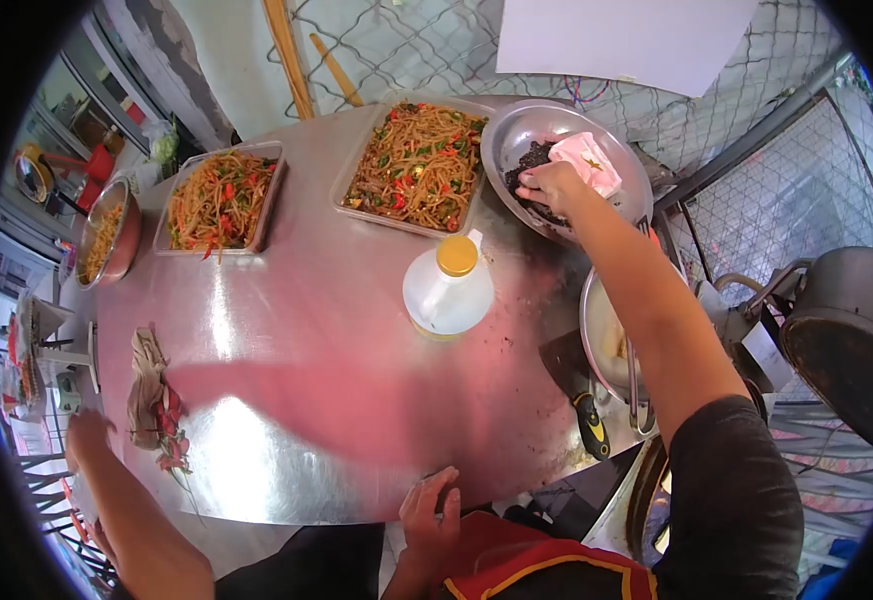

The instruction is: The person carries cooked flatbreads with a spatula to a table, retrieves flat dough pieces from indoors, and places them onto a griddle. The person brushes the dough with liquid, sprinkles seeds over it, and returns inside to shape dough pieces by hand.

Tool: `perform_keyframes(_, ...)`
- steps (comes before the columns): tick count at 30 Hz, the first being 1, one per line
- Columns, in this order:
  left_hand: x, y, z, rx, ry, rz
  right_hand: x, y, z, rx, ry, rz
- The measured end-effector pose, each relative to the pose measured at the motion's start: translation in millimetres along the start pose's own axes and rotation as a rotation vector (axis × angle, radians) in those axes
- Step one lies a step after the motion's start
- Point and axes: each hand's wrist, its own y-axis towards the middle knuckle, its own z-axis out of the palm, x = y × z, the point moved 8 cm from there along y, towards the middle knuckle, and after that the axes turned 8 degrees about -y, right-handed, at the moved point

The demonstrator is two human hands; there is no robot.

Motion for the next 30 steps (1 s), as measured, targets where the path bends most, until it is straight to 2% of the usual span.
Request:
perform_keyframes(4,-6.6,-3.7,5.2,0.034,-0.018,-0.002,13.7,-12.3,-18.5,-0.097,0.376,0.011)
perform_keyframes(9,-17.7,-12.1,20.3,0.101,-0.061,-0.022,52.2,-65.7,-34.5,0.122,0.46,-0.086)
perform_keyframes(13,-49.9,-14.4,39.6,0.193,0.016,0.166,44.2,-120.0,-67.7,0.304,0.628,-0.097)
perform_keyframes(15,-63.5,-21.8,55.1,0.263,0.003,0.21,25.3,-175.7,-101.2,0.202,0.665,-0.079)
perform_keyframes(19,-91.1,-43.2,94.1,0.377,-0.008,0.211,-58.6,-263.2,-182.9,0.159,0.692,-0.16)
perform_keyframes(24,-122.1,-79.1,147.8,0.531,-0.004,0.271,-228.6,-344.8,-313.6,-0.17,0.709,-0.038)
perform_keyframes(25,-128.4,-88.0,159.9,0.56,0.004,0.264,-259.3,-366.5,-345.8,-0.294,0.701,0.032)
perform_keyframes(28,-141.3,-117.1,195.4,0.639,0.026,0.294,-353.8,-420.5,-461.2,-0.549,0.729,0.007)
perform_keyframes(29,-145.9,-127.3,207.6,0.664,0.028,0.325,-379.7,-436.2,-501.5,-0.545,0.686,-0.044)
perform_keyframes(30,-149.6,-137.3,219.2,0.688,0.029,0.355,-402.2,-463.1,-538.7,-0.744,0.724,-0.029)
